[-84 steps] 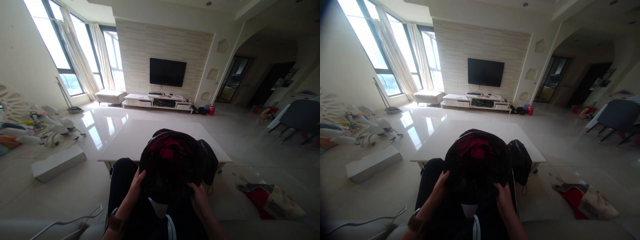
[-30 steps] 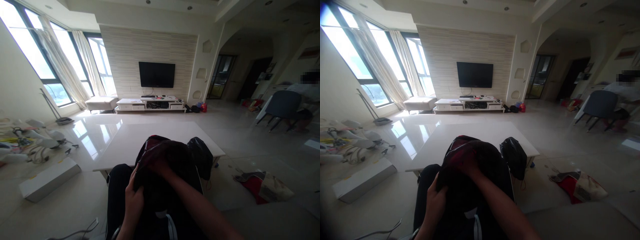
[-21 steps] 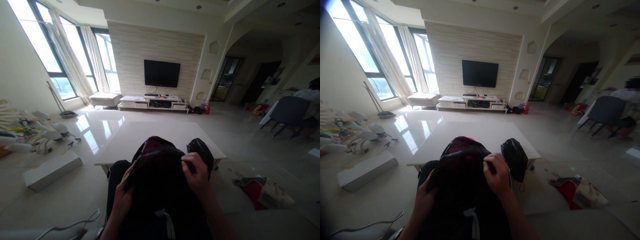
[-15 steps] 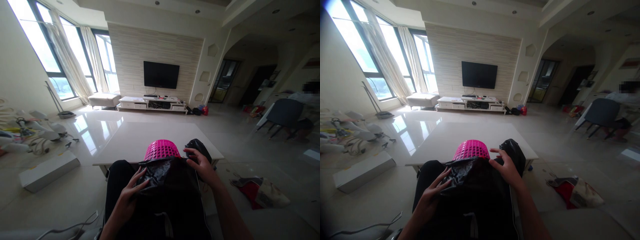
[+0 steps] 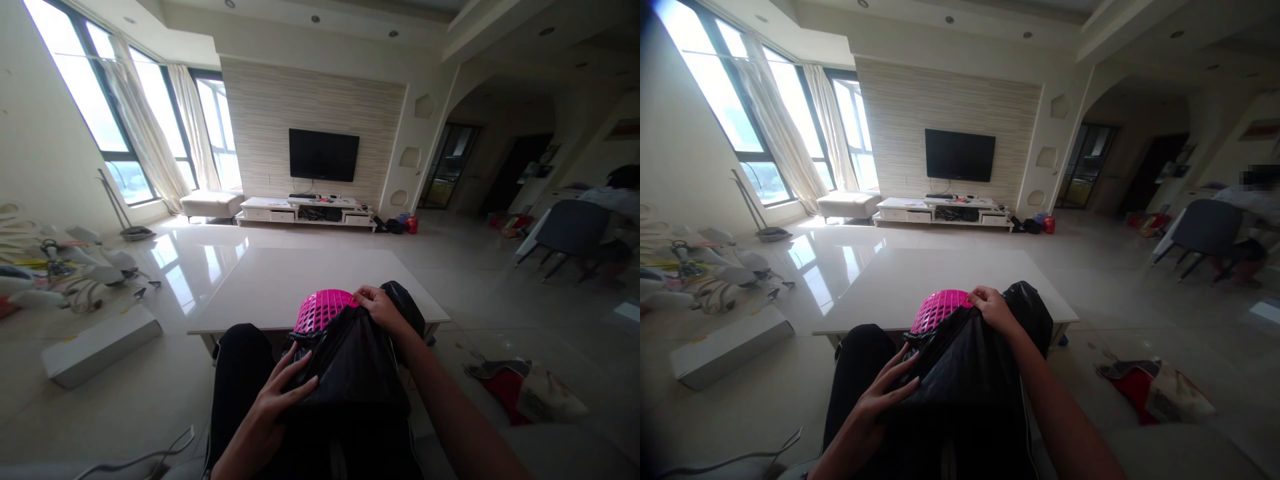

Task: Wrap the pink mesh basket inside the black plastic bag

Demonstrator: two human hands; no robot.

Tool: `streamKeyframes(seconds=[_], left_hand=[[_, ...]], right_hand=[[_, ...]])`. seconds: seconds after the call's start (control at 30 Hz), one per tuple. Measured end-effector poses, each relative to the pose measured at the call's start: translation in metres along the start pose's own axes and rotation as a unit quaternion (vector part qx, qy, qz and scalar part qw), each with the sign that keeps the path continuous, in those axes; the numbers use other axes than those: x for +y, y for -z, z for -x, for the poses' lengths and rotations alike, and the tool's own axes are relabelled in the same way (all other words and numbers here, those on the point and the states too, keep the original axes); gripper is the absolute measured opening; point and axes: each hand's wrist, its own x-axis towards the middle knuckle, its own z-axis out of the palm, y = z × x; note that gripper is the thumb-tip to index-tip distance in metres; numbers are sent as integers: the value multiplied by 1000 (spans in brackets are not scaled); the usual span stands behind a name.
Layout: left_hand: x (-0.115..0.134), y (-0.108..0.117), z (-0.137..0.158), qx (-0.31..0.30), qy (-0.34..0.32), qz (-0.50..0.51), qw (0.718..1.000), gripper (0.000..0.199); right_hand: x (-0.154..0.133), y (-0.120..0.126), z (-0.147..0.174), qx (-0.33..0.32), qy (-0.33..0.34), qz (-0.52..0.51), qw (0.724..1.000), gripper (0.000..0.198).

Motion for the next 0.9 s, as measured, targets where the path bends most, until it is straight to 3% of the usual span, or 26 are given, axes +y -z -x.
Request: streamKeyframes(seconds=[0.1, 0.2, 0.3, 0.57, 0.67, 0.77, 0.9], left_hand=[[-1, 1, -4, 14, 2, 11, 1000, 70], [-6, 5, -4, 48, 24, 18, 998, 64], [-11, 10, -1, 77, 37, 31, 996, 56], [-17, 14, 5, 102, 30, 45, 993, 54], [-16, 11, 4, 93, 33, 49, 994, 54], [-15, 8, 2, 80, 52, 58, 994, 50], [-10, 11, -2, 138, 162, 126, 969, 41]], right_hand=[[5, -4, -13, -33, -17, 19, 999, 50], [9, -4, -15, -77, -29, -27, 996, 54], [13, 1, -6, -57, -55, -108, 991, 60], [10, 16, 20, -108, -76, -120, 984, 45], [12, 10, 12, -63, -79, -129, 986, 48], [16, 1, 1, 2, -42, -91, 995, 54], [19, 1, 3, 111, -36, -58, 991, 61]])
